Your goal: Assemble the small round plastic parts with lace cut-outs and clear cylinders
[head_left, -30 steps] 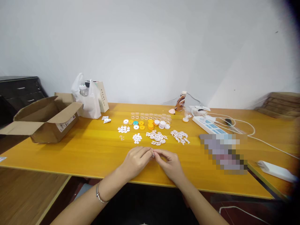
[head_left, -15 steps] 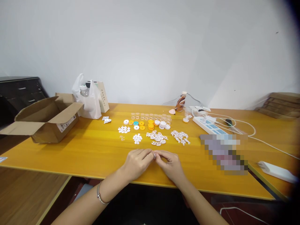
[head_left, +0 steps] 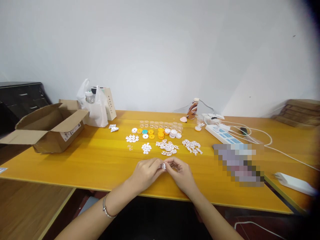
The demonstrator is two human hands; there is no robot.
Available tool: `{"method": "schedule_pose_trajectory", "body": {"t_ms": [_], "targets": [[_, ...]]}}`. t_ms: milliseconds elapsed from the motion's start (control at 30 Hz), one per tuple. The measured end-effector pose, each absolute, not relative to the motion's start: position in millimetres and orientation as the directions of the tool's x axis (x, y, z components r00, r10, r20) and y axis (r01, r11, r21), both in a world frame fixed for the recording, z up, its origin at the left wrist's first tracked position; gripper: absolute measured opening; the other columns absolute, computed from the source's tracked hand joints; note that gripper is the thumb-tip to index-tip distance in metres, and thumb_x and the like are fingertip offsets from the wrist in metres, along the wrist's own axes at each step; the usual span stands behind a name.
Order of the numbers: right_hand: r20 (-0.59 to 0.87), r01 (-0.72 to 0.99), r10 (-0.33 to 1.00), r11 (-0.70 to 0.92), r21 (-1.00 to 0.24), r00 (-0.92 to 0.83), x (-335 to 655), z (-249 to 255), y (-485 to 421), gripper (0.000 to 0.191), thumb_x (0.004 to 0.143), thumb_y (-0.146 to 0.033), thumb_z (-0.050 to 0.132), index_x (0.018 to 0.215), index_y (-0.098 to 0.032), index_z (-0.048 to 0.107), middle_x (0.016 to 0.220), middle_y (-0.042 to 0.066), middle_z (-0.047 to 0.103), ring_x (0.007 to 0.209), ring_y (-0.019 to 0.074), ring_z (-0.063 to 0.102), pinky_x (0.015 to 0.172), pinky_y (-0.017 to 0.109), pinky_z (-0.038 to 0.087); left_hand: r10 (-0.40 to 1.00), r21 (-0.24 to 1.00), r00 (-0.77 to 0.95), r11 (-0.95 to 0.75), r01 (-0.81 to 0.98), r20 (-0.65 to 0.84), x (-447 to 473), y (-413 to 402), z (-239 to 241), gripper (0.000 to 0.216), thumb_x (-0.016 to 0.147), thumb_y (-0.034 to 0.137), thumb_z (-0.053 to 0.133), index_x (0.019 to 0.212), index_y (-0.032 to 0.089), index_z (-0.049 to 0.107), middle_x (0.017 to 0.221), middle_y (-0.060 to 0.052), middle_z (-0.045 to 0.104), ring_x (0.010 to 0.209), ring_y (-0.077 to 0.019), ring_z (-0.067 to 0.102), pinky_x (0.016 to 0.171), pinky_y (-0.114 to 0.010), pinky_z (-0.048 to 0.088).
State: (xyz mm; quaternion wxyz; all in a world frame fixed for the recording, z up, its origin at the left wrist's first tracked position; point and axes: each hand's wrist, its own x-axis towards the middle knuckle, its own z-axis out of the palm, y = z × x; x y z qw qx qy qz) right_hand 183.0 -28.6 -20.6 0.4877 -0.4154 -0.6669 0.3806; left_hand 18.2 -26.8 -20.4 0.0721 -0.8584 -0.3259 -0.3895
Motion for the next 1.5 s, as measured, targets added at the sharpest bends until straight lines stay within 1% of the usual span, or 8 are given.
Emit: {"method": "schedule_pose_trajectory", "body": {"t_ms": [200,600,767,900,1000,1133,1267,1500], "targets": [[0.406,0.271,0.904,0.427,-0.862,-0.132,180.4,-15.9,-33.0,0.013,0.081,-0.029,0.055,0.077,-0.018,0.061,0.072,0.002,0.067,0.066,0.0148,0.062,0.065,0.026,0.049,0.537,0.203,0.473,-0.783,0.589,0.699,18.5,-27.3,-19.8,0.014,0.09,0.029,0.047,0.091,0.017,0.054,0.078,-0.003,0.065,0.067,-0.014,0.062,0.062,-0.024,0.049],[0.453,0.372,0.883,0.465,-0.803,-0.125,179.3,-6.9,-39.0,0.015,0.085,-0.03,0.049,0.077,-0.021,0.058,0.073,0.002,0.065,0.067,0.0159,0.061,0.067,0.027,0.049,0.536,0.243,0.422,-0.783,0.572,0.731,24.4,-31.8,-19.8,0.013,0.09,0.026,0.047,0.095,0.016,0.054,0.082,-0.004,0.065,0.075,-0.0148,0.063,0.069,-0.025,0.051],[0.454,0.423,0.886,0.447,-0.788,-0.091,190.2,-6.3,-36.9,0.015,0.085,-0.033,0.05,0.078,-0.022,0.057,0.074,0.003,0.066,0.068,0.0171,0.062,0.067,0.029,0.05,0.537,0.258,0.396,-0.779,0.572,0.745,22.7,-30.3,-19.3,0.013,0.09,0.027,0.047,0.092,0.017,0.055,0.079,-0.004,0.065,0.071,-0.014,0.063,0.066,-0.024,0.051],[0.513,0.472,0.857,0.43,-0.77,0.056,212.9,-2.9,-28.0,0.017,0.084,-0.036,0.051,0.08,-0.021,0.057,0.072,0.003,0.064,0.068,0.0171,0.061,0.069,0.03,0.049,0.61,0.403,0.295,-0.743,0.534,0.735,17.6,-26.4,-18.4,0.015,0.087,0.031,0.052,0.089,0.016,0.053,0.073,-0.002,0.063,0.066,-0.0126,0.062,0.064,-0.023,0.05],[0.521,0.492,0.851,0.426,-0.759,0.068,224.9,2.1,-22.1,0.017,0.083,-0.037,0.053,0.082,-0.02,0.059,0.075,0.003,0.064,0.07,0.0168,0.061,0.072,0.031,0.049,0.648,0.473,0.291,-0.734,0.488,0.704,17.3,-25.8,-17.9,0.015,0.086,0.03,0.054,0.09,0.016,0.053,0.075,-0.003,0.064,0.069,-0.0135,0.063,0.066,-0.023,0.051],[0.476,0.394,0.87,0.396,-0.83,0.127,227.5,5.8,-17.5,0.023,0.08,-0.041,0.057,0.084,-0.019,0.061,0.074,0.003,0.064,0.067,0.0162,0.061,0.068,0.031,0.05,0.755,0.671,0.231,-0.653,0.35,0.614,19.4,-24.7,-16.8,0.014,0.084,0.028,0.057,0.091,0.017,0.054,0.083,-0.004,0.067,0.076,-0.0143,0.065,0.072,-0.025,0.052],[0.396,0.28,0.913,0.355,-0.892,0.103,221.2,5.5,-16.0,0.029,0.073,-0.046,0.064,0.081,-0.018,0.064,0.073,0.004,0.066,0.064,0.0161,0.062,0.066,0.031,0.053,0.885,0.877,0.163,-0.459,0.139,0.437,20.0,-21.1,-12.6,0.017,0.08,0.027,0.061,0.091,0.016,0.055,0.08,-0.004,0.069,0.075,-0.0159,0.067,0.069,-0.026,0.052],[0.334,0.171,0.941,0.321,-0.932,0.052,216.1,2.9,-14.9,0.029,0.068,-0.045,0.068,0.078,-0.018,0.063,0.068,0.003,0.065,0.063,0.0153,0.063,0.064,0.029,0.055,0.95,0.96,0.161,-0.251,-0.121,0.269,20.4,-16.5,-5.5,0.025,0.076,0.033,0.064,0.091,0.013,0.062,0.076,-0.005,0.07,0.073,-0.0177,0.068,0.071,-0.029,0.053]]}}
